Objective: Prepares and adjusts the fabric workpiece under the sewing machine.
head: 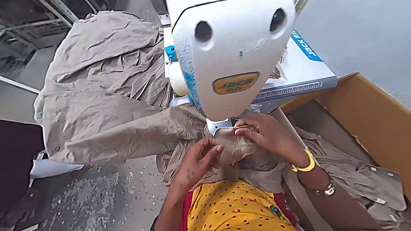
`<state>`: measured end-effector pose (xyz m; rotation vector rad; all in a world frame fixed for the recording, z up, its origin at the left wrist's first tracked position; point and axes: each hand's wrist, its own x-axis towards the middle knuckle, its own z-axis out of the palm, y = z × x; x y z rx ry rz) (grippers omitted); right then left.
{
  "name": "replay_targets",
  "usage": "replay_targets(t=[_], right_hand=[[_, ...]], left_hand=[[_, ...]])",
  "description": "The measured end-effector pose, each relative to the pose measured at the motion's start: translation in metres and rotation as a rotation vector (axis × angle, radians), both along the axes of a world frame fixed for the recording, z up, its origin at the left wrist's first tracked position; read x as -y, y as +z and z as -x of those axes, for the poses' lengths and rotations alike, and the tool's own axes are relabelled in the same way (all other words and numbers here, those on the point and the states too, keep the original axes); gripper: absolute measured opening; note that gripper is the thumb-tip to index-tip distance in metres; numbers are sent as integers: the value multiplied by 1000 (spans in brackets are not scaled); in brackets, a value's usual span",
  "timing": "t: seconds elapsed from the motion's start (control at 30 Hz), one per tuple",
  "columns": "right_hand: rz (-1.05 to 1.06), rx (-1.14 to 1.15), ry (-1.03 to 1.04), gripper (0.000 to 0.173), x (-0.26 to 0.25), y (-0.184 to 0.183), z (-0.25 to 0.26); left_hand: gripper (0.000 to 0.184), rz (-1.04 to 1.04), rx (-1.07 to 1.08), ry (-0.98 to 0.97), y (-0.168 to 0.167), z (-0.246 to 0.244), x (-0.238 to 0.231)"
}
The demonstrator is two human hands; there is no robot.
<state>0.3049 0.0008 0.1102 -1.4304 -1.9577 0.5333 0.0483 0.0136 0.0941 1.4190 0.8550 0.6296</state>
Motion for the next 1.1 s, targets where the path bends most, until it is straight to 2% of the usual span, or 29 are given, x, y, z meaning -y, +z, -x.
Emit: replay_targets(t=[0.07,0.17,0.27,0.5,0.6,0.73,0.8,0.87,0.97,1.03,1.1], right_hand=[[15,-104,-67,28,-18,1,1],[140,-294,-78,30,-42,2,22],[239,-307,-112,31,-51,5,35],[225,-375,-175,34,-47,-2,39],[332,-438,-83,38,-44,-8,27],[533,-233,182,53,-16,0,-1],[483,-242,310,44,-2,-4,1],[439,-357,339,39,5,-4,6],[449,-404,89,28,2,3,17],[409,-338,-100,26,-11,3,21],[360,-248,-186,27,-24,1,24]], left_hand=[[9,104,39,-3,4,-8,-3],[8,135,69,-20,-1,-3,2],[11,29,41,-10,-14,11,12],[19,-86,7,-65,-27,14,14],[21,-165,24,-52,-19,7,7],[29,-280,140,-106,-16,19,2],[31,-350,232,-219,-16,24,-1],[28,-356,296,-262,-15,22,-5],[25,-271,176,-93,-11,14,-10],[21,-235,-16,104,-10,2,-16],[21,-210,-133,213,-12,-7,-22]])
